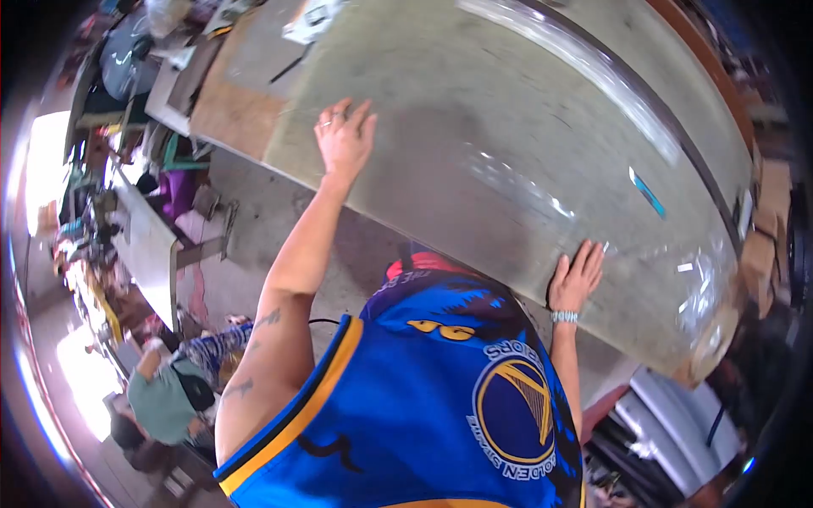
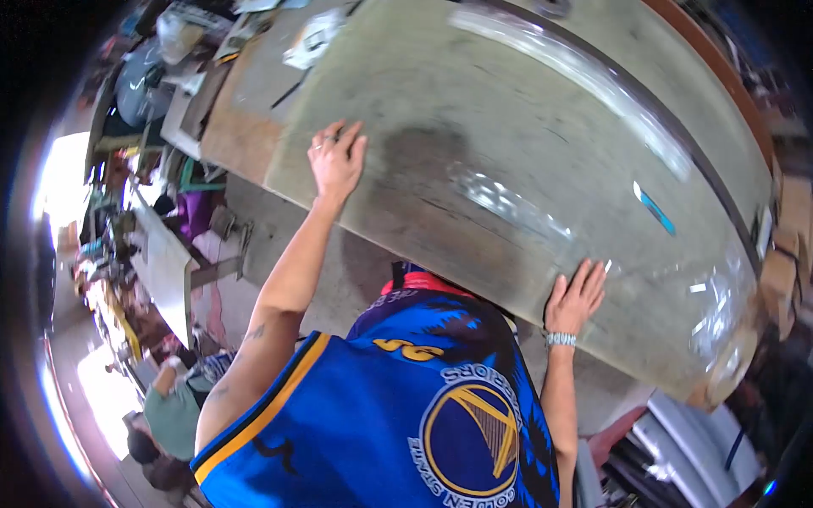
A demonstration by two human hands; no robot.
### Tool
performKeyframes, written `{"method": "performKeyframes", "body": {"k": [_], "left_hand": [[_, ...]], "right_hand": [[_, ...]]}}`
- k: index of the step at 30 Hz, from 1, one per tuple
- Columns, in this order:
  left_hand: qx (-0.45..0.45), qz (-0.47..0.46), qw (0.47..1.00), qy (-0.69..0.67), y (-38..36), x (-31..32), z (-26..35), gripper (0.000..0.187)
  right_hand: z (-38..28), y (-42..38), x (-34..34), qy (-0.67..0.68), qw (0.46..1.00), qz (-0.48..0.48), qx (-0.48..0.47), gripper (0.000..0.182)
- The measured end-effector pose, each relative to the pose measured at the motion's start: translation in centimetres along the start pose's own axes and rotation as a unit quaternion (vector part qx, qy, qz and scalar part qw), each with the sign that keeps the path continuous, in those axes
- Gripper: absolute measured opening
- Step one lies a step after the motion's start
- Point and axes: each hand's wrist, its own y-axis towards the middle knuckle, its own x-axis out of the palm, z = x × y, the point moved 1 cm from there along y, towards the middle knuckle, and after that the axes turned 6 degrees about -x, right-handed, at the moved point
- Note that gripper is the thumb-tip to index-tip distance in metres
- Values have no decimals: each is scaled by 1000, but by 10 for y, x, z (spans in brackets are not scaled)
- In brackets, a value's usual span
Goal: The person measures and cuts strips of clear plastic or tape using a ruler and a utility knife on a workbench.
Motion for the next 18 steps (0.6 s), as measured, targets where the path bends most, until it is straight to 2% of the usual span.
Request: {"method": "performKeyframes", "body": {"k": [8,10,13,18], "left_hand": [[-87,31,996,-14,58,8,-65,31],[-137,47,989,-34,68,11,-81,39],[-234,60,967,-76,84,7,-98,49],[-265,27,957,-117,90,14,-126,43]], "right_hand": [[-92,31,7,10,1000,-12,-5,66],[-109,38,5,18,999,-26,-18,67],[-120,44,5,16,998,-48,-42,68],[-120,47,3,18,996,-57,-60,67]]}}
